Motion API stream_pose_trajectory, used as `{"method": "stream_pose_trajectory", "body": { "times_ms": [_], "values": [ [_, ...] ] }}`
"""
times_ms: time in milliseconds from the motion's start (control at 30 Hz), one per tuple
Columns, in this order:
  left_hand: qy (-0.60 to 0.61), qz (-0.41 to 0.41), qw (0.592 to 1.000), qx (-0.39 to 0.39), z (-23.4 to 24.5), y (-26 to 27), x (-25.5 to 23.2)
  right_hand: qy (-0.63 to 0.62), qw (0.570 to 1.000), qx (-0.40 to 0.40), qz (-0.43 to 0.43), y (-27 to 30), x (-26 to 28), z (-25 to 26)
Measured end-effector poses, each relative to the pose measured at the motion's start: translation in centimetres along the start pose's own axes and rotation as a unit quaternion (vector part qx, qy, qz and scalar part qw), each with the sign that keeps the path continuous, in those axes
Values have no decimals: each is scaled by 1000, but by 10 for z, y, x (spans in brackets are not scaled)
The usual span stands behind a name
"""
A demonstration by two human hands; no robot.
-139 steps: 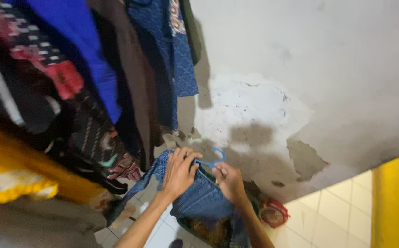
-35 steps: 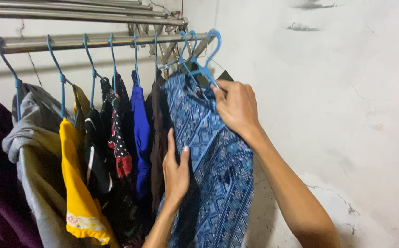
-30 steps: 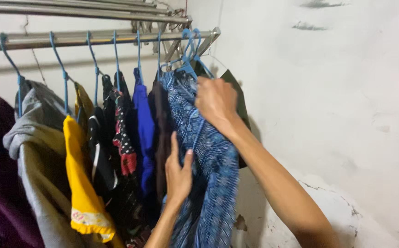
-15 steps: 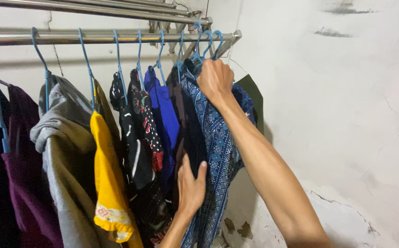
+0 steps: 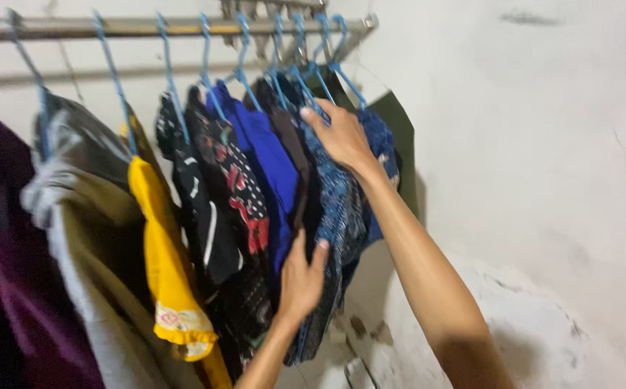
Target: The person picks up clothes from a laundry basket and puts them on hangers before placing the hangers on a clothing rack.
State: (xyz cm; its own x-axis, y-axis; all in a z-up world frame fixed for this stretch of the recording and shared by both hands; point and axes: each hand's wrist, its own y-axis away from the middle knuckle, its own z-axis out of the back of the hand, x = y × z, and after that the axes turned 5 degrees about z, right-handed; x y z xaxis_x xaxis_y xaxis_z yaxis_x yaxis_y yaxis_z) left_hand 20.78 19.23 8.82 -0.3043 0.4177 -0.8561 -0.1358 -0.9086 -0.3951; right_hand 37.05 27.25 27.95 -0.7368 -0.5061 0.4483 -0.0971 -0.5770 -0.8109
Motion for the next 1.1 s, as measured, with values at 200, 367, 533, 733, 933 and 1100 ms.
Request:
{"method": "stream_pose_trajectory", "body": {
  "times_ms": [200, 367, 533, 733, 933, 1100],
  "values": [
    [137, 73, 986, 55, -40, -42, 56, -59, 995, -41, 65, 67, -53, 6],
    [187, 7, 981, -45, -49, -107, 90, 116, 989, -75, -54, 70, -51, 38],
    [142, 173, 958, -180, 16, -93, 59, 143, 981, -85, -104, 67, -27, 57],
    [28, -21, 996, -78, 1, -95, 94, 153, 982, -81, -76, 75, -26, 30],
    [-2, -87, 991, -103, -7, -164, 137, 204, 973, -94, -44, 84, -20, 20],
    [-80, -70, 964, -242, 46, -166, 141, 255, 961, -103, -33, 79, -26, 35]
  ]
}}
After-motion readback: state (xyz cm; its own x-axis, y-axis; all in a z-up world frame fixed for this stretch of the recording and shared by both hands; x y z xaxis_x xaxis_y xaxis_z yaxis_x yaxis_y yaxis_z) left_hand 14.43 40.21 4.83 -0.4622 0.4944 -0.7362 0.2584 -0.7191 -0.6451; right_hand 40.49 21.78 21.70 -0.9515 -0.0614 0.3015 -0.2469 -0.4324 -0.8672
